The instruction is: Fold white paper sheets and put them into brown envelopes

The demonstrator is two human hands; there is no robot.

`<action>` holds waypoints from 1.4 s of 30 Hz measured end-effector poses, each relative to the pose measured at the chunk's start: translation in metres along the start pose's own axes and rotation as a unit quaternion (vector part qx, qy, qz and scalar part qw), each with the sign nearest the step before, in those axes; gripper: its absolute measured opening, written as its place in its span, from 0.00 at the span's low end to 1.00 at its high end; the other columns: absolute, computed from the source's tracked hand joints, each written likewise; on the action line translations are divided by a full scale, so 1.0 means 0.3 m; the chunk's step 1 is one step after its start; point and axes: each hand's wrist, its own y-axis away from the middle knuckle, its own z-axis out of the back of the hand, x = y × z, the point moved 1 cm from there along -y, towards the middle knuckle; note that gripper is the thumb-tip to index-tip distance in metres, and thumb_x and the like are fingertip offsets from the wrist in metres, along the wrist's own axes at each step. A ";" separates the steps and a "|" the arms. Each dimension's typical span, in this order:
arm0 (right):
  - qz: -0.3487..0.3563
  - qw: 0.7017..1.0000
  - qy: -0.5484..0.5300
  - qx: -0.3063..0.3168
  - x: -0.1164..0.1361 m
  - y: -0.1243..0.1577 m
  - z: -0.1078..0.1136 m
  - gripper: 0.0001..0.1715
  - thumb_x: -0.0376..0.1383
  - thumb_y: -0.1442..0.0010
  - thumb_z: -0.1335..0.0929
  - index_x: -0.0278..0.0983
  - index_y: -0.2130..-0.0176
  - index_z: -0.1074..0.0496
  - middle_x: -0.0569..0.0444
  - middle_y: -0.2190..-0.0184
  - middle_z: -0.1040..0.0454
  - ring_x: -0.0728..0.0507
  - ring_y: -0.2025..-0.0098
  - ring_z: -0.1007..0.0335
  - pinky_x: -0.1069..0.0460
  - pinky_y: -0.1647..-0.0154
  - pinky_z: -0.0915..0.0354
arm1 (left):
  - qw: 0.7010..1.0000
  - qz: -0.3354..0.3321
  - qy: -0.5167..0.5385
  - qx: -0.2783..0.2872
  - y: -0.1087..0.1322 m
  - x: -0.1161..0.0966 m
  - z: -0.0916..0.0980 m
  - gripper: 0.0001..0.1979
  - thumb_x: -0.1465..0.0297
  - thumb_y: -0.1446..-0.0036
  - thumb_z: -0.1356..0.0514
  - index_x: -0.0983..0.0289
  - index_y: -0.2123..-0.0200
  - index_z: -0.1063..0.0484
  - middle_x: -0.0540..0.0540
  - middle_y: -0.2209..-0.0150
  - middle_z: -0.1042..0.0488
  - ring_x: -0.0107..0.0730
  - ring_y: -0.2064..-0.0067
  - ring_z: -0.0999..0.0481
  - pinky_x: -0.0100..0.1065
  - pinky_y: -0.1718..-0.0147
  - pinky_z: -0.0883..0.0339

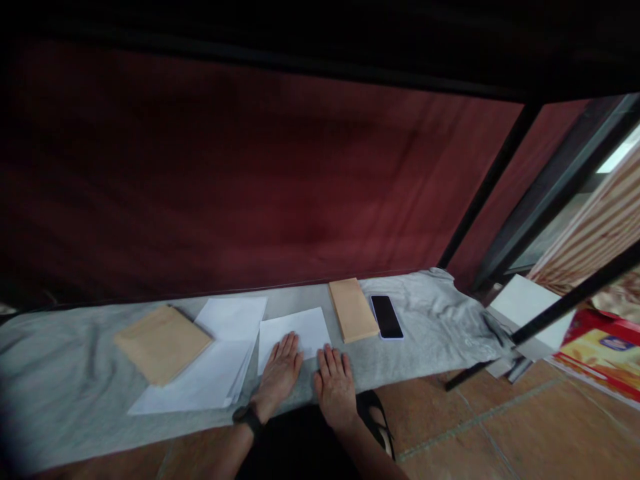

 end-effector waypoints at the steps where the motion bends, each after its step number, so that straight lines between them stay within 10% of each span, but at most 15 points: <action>1: 0.000 1.000 -0.001 -0.001 -0.001 0.001 -0.002 0.28 0.39 0.30 0.39 0.38 0.34 0.37 0.47 0.34 0.36 0.38 0.35 0.38 0.40 0.31 0.51 | 1.000 0.006 -0.002 0.002 -0.020 0.003 0.007 0.29 0.65 0.31 0.61 0.70 0.31 0.46 0.61 0.29 0.47 0.42 0.28 0.50 0.48 0.31 0.53; 12: -0.018 0.999 -0.004 0.038 0.001 -0.008 0.004 0.27 0.40 0.30 0.39 0.38 0.34 0.36 0.49 0.33 0.38 0.38 0.35 0.39 0.40 0.31 0.53 | 0.999 0.033 -0.001 -0.021 -0.229 0.048 0.009 0.30 0.63 0.30 0.62 0.72 0.32 0.45 0.65 0.30 0.45 0.47 0.28 0.49 0.53 0.33 0.53; 26: -0.013 1.000 -0.023 0.007 0.008 -0.012 0.020 0.27 0.38 0.29 0.39 0.38 0.34 0.36 0.47 0.35 0.35 0.38 0.34 0.40 0.39 0.31 0.51 | 0.987 -0.096 -0.006 -0.127 0.154 0.004 -0.111 0.28 0.62 0.31 0.54 0.65 0.31 0.46 0.58 0.30 0.44 0.40 0.29 0.46 0.50 0.32 0.49; 35: 0.070 0.986 -0.120 0.090 0.137 -0.114 -0.015 0.26 0.41 0.25 0.45 0.42 0.33 0.40 0.56 0.34 0.36 0.46 0.32 0.42 0.45 0.31 0.48 | 0.984 -0.102 -0.013 -0.145 0.168 0.025 -0.144 0.27 0.73 0.36 0.55 0.68 0.34 0.39 0.61 0.34 0.35 0.39 0.31 0.40 0.47 0.33 0.45; 42: 0.041 0.997 -0.059 0.032 0.052 -0.082 -0.038 0.30 0.44 0.28 0.41 0.34 0.33 0.39 0.47 0.33 0.38 0.42 0.32 0.42 0.44 0.32 0.46 | 0.982 -0.015 0.014 -0.188 0.188 0.059 -0.152 0.30 0.69 0.34 0.56 0.72 0.31 0.47 0.65 0.32 0.41 0.44 0.30 0.44 0.49 0.35 0.43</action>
